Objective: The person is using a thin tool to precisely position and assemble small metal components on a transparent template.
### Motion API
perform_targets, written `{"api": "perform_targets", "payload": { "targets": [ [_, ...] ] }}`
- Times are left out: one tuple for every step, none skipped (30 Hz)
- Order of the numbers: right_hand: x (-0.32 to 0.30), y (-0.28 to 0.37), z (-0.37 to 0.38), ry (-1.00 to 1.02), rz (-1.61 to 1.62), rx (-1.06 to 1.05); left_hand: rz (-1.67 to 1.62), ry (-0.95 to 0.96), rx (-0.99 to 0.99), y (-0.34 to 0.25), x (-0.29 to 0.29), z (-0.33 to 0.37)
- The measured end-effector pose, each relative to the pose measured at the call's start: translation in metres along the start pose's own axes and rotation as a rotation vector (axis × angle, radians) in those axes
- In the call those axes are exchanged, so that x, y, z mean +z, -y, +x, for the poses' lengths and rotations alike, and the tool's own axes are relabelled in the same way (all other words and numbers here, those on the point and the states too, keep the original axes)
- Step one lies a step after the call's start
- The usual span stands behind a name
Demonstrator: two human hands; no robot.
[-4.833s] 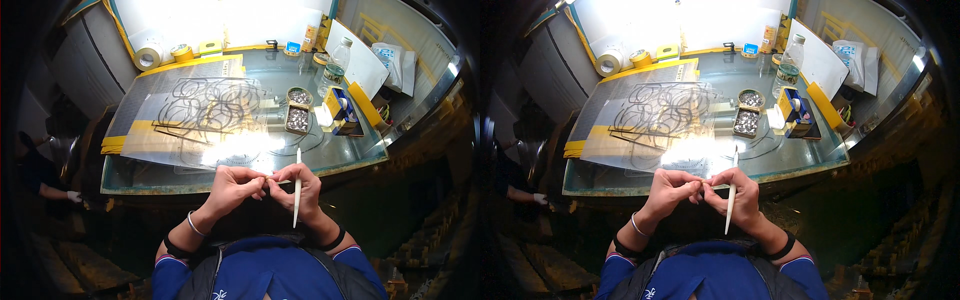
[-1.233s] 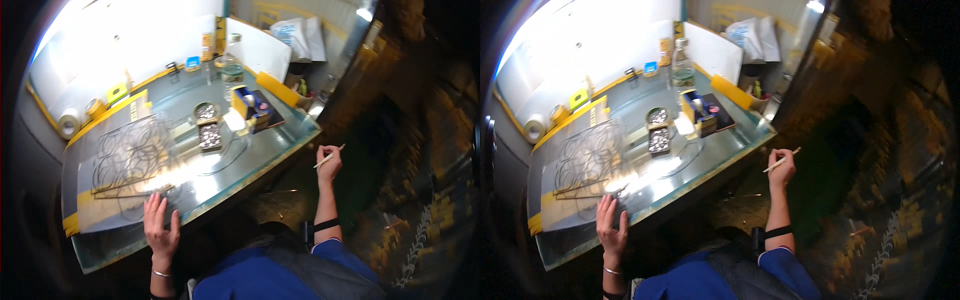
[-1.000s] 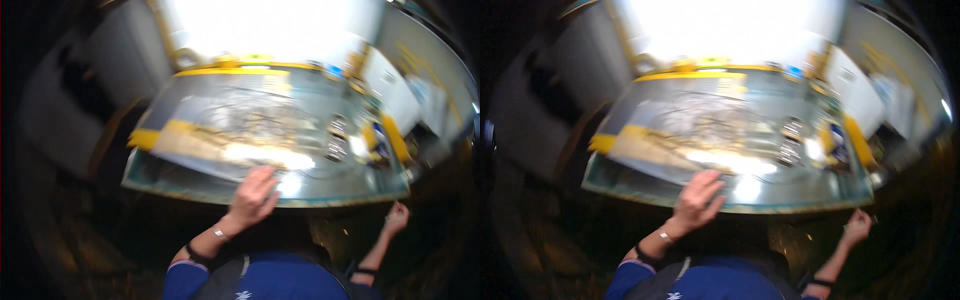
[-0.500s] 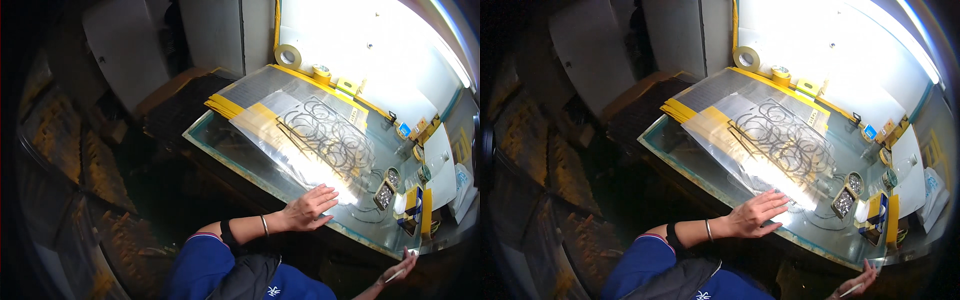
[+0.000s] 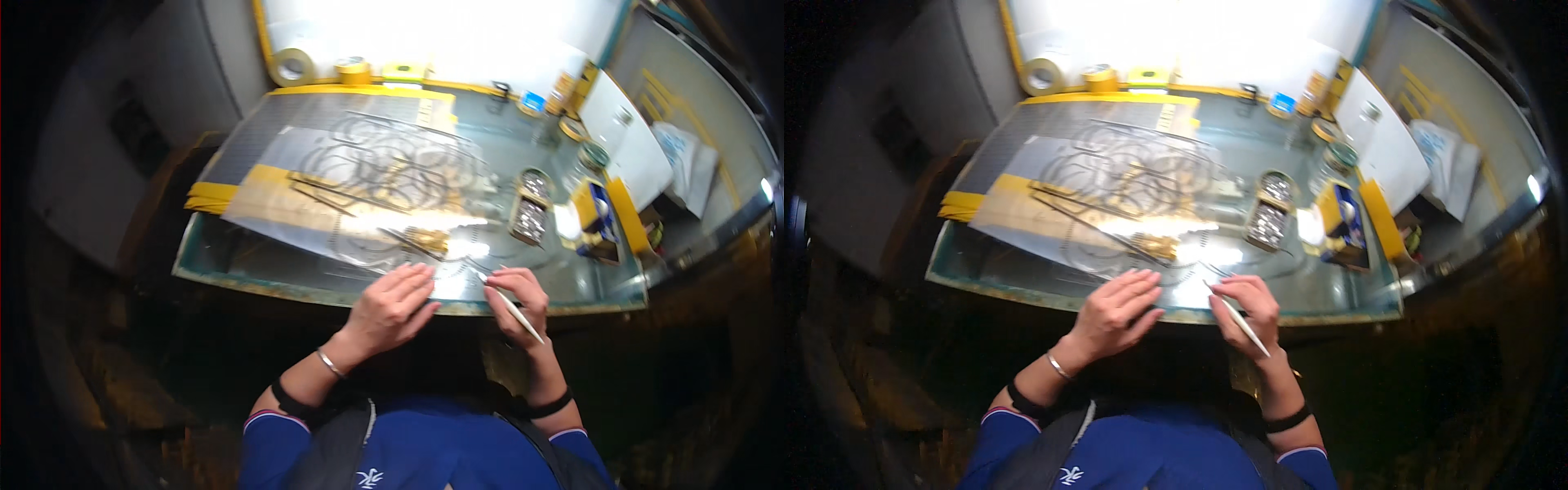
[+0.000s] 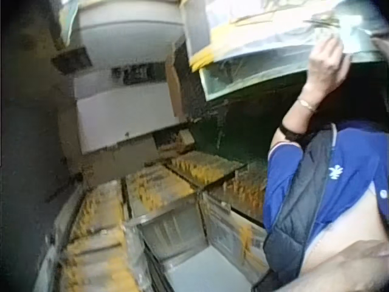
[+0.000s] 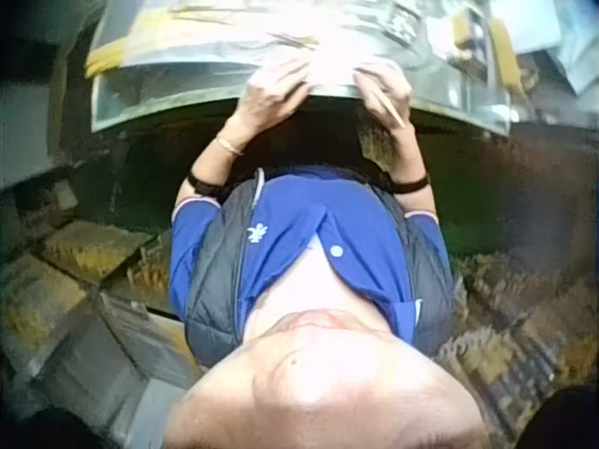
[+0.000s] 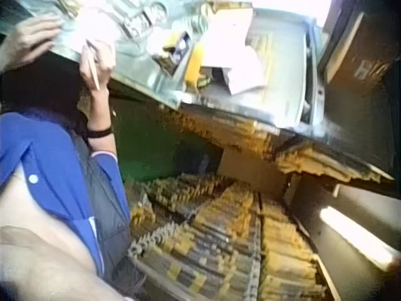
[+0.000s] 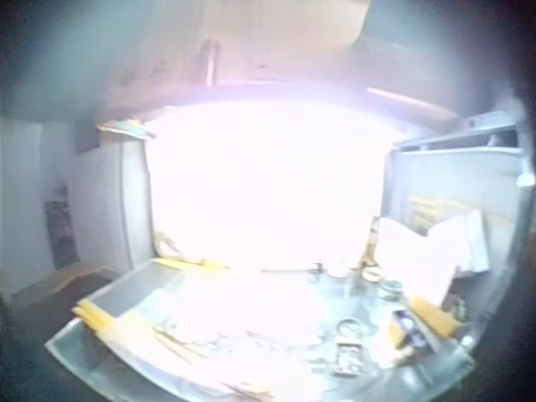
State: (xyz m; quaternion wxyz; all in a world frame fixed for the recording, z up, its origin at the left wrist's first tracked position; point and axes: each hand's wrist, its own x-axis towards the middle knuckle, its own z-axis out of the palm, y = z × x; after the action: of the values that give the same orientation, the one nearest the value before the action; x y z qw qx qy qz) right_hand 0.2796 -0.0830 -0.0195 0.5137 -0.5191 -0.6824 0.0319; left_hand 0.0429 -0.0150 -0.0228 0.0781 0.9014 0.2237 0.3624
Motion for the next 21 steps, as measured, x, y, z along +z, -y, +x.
{"api": "perform_targets", "payload": {
  "targets": [
    [-0.001,0.002,0.000,-0.010,0.001,-0.020,0.000,-0.001,0.000,-0.001,-0.001,-0.001],
    [-0.002,0.001,-0.001,-0.015,0.009,-0.016,-0.015,-0.001,-0.003,-0.003,-0.001,-0.001],
    [-0.002,0.001,-0.002,-0.019,0.025,-0.017,-0.016,-0.003,-0.004,-0.004,-0.001,-0.002],
    [-0.004,0.001,-0.004,-0.011,0.043,-0.027,-0.020,-0.011,-0.006,-0.005,0.000,-0.002],
    [-0.005,0.002,-0.005,-0.015,0.033,-0.012,-0.015,-0.019,-0.008,-0.006,0.000,-0.002],
    [-0.006,0.004,-0.006,-0.004,0.035,-0.038,-0.029,-0.010,-0.005,-0.006,0.001,-0.001],
    [-0.006,0.005,-0.007,0.008,0.038,-0.064,-0.034,-0.012,-0.007,-0.006,0.002,0.000],
    [-0.006,0.007,-0.007,-0.005,0.038,-0.054,-0.029,-0.018,-0.011,-0.006,0.001,0.000],
    [-0.006,0.006,-0.009,-0.004,0.038,-0.049,-0.033,-0.014,-0.012,-0.006,-0.001,-0.002],
    [-0.006,0.006,-0.011,-0.038,0.066,-0.022,-0.042,-0.005,-0.017,-0.005,-0.003,-0.003],
    [-0.007,0.004,-0.011,-0.074,0.091,-0.003,-0.049,-0.002,-0.016,-0.004,-0.006,-0.003],
    [-0.010,0.004,-0.013,-0.075,0.088,0.014,-0.056,-0.004,-0.019,-0.004,-0.009,-0.003],
    [-0.012,0.003,-0.014,-0.076,0.086,0.012,-0.057,-0.005,-0.017,-0.004,-0.008,-0.003],
    [-0.015,0.001,-0.016,-0.054,0.093,0.017,-0.052,-0.030,-0.011,-0.004,-0.006,-0.003],
    [-0.016,0.000,-0.017,-0.032,0.100,0.021,-0.047,-0.055,-0.005,-0.004,-0.005,-0.004],
    [-0.017,0.000,-0.017,-0.030,0.100,0.023,-0.049,-0.053,-0.006,-0.006,-0.003,-0.001],
    [-0.017,0.001,-0.017,0.005,0.105,-0.005,-0.063,-0.038,0.032,-0.012,-0.004,0.004],
    [-0.017,0.002,-0.018,0.041,0.110,-0.033,-0.078,-0.022,0.070,-0.018,-0.002,0.008],
    [-0.017,0.003,-0.019,0.040,0.111,-0.030,-0.078,-0.019,0.069,-0.022,0.001,0.010],
    [-0.017,0.003,-0.019,0.045,0.099,-0.038,-0.073,0.012,0.068,-0.025,0.005,0.011],
    [-0.018,0.003,-0.018,0.050,0.087,-0.045,-0.068,0.043,0.068,-0.027,0.008,0.011]
  ]
}}
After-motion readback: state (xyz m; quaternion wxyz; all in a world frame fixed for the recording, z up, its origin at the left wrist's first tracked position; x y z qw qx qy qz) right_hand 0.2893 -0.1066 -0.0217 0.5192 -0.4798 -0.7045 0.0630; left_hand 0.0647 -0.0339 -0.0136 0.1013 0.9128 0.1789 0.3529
